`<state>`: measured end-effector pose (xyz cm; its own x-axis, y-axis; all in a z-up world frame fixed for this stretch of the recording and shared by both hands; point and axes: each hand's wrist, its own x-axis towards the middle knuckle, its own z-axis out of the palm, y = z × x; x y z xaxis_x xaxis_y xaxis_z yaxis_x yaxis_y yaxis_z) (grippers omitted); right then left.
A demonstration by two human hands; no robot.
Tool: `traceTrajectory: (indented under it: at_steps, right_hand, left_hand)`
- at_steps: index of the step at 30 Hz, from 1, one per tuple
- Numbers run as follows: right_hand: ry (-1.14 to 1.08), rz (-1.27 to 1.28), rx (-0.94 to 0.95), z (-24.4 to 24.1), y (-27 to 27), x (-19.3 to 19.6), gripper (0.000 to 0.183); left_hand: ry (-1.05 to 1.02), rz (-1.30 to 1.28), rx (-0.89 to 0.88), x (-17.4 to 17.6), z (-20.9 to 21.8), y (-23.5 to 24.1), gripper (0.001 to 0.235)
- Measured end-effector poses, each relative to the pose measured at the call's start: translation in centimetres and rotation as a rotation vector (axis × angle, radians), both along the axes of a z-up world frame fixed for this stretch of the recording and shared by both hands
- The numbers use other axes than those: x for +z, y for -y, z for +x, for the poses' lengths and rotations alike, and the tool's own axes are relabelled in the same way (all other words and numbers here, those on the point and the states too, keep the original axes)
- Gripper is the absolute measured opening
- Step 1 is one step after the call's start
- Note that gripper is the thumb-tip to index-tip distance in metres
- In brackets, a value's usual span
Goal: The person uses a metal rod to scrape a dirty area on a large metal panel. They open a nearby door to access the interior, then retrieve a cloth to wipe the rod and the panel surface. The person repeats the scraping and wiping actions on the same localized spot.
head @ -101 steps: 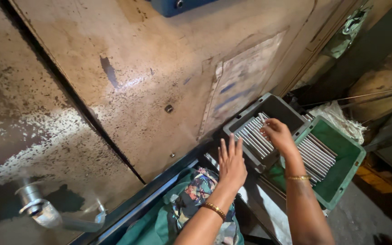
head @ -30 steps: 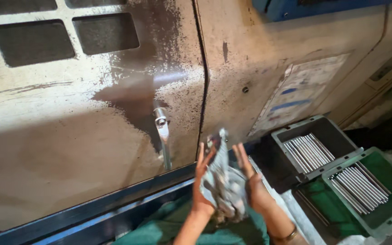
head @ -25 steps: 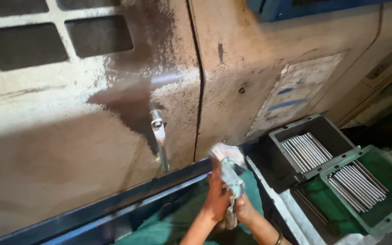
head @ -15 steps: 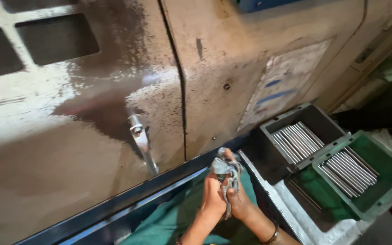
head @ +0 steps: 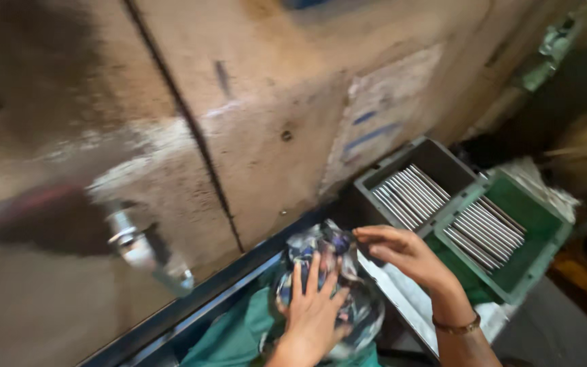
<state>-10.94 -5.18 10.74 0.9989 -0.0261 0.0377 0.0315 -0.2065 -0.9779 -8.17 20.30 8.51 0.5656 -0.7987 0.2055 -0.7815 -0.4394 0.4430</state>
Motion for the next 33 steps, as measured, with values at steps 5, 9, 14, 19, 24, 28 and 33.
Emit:
traceTrajectory:
  at_steps: [5, 9, 14, 19, 24, 28, 33]
  right_hand:
    - [-0.057, -0.100, -0.195, -0.6, 3.8, -1.9, 0.036]
    - [0.015, -0.215, -0.364, -1.7, 8.6, -2.5, 0.032]
    - [-0.090, -0.438, -0.531, -3.6, 16.2, -4.1, 0.038]
    - [-0.443, -0.835, -0.502, -5.8, 25.4, -7.7, 0.076]
    - [-0.923, -1.111, -0.421, -6.8, 32.2, -11.5, 0.121]
    - [-1.030, -1.175, -0.458, -6.0, 33.3, -13.3, 0.141]
    - [-1.055, -1.116, -0.457, -4.9, 34.3, -13.7, 0.139]
  left_hand:
    - [-0.189, 0.603, -0.150, 5.2, 0.7, 1.8, 0.107]
    - [-0.211, 0.641, -0.250, 8.0, 1.7, 4.7, 0.075]
    - [0.177, -0.297, -0.401, 5.4, 2.1, 13.7, 0.039]
    - [0.336, -0.302, -0.530, -1.2, 3.3, 22.3, 0.045]
    - [0.325, -0.083, -0.552, -6.9, 4.4, 23.8, 0.064]
    - [0.324, -0.134, -0.590, -8.2, 4.8, 25.3, 0.057]
    - [0.339, -0.167, -0.594, -8.5, 4.6, 25.7, 0.049]
